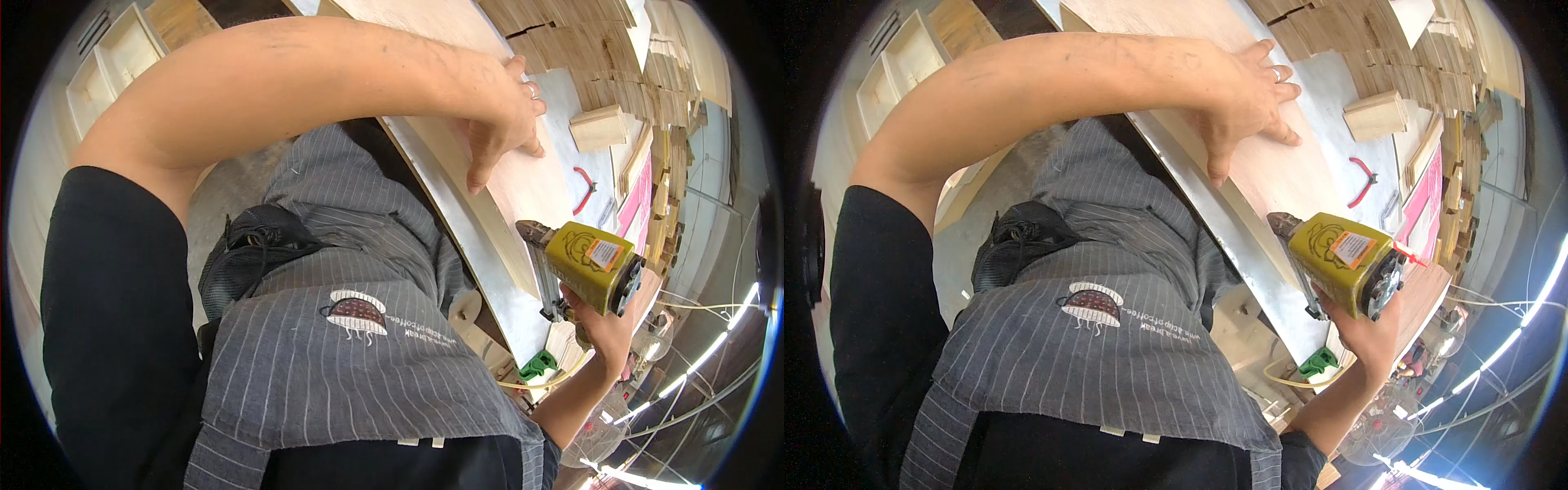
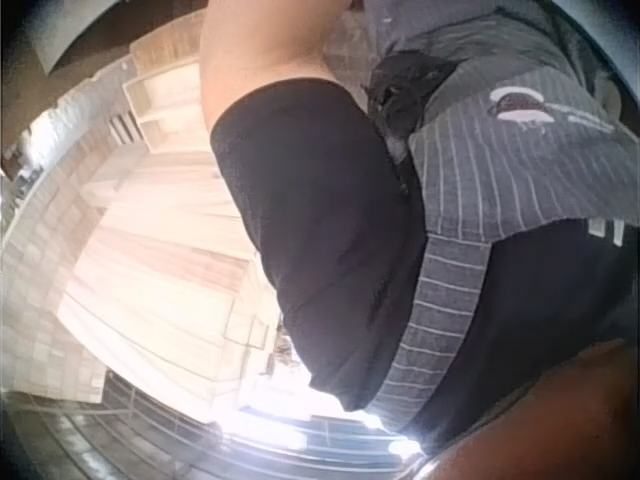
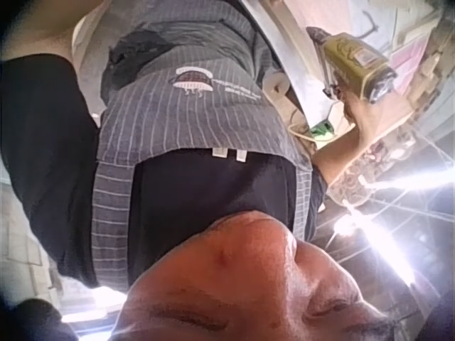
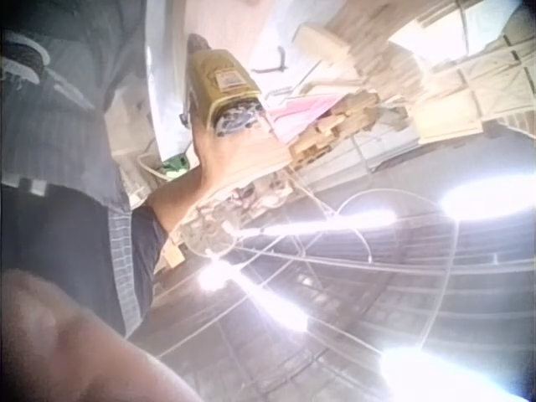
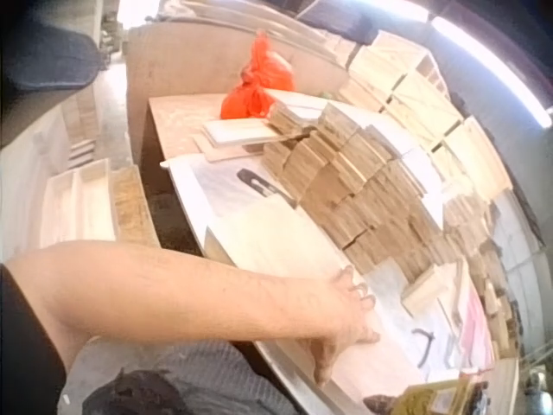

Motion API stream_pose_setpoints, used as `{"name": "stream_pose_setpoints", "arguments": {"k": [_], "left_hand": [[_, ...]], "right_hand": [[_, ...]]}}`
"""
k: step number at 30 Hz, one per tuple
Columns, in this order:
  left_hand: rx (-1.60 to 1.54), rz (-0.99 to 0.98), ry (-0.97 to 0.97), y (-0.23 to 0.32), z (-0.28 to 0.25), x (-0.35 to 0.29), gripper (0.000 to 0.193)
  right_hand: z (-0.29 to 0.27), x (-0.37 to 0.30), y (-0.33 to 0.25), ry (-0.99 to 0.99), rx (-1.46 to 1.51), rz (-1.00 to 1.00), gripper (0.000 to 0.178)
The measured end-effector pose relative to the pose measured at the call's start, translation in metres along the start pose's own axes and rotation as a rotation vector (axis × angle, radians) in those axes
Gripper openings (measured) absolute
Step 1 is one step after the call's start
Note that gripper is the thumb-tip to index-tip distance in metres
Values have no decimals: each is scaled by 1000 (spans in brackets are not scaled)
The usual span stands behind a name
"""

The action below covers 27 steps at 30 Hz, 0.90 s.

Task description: Assembling wooden boxes by applying glue and using a nail gun.

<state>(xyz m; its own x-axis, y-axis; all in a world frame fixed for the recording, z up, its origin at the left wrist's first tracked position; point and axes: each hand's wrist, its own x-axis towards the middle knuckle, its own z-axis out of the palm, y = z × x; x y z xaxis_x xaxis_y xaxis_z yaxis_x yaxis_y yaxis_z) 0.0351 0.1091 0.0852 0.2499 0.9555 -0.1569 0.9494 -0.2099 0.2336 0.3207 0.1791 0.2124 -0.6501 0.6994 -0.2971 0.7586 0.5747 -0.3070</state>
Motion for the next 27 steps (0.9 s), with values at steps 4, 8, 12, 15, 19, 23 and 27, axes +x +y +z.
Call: {"name": "stream_pose_setpoints", "arguments": {"k": [4,8,12,15,19,23,27], "left_hand": [[-50,13,18,-5,3,2,113],[-44,-3,0,0,-1,5,112],[-44,13,-6,0,-3,4,109],[-46,19,15,-4,2,-1,109],[-38,-42,142,-9,13,-14,117],[60,-362,436,-48,32,-66,122],[27,-669,628,-42,22,-151,117]], "right_hand": [[4,-1,-3,-36,59,70,33],[8,-1,2,-17,24,-13,29],[15,-7,4,65,-27,-170,27],[13,-1,0,-20,-181,-264,27],[5,5,-3,-77,-36,-144,44],[1,8,-19,-16,58,-156,50],[5,28,-45,-40,-73,-229,48]]}}
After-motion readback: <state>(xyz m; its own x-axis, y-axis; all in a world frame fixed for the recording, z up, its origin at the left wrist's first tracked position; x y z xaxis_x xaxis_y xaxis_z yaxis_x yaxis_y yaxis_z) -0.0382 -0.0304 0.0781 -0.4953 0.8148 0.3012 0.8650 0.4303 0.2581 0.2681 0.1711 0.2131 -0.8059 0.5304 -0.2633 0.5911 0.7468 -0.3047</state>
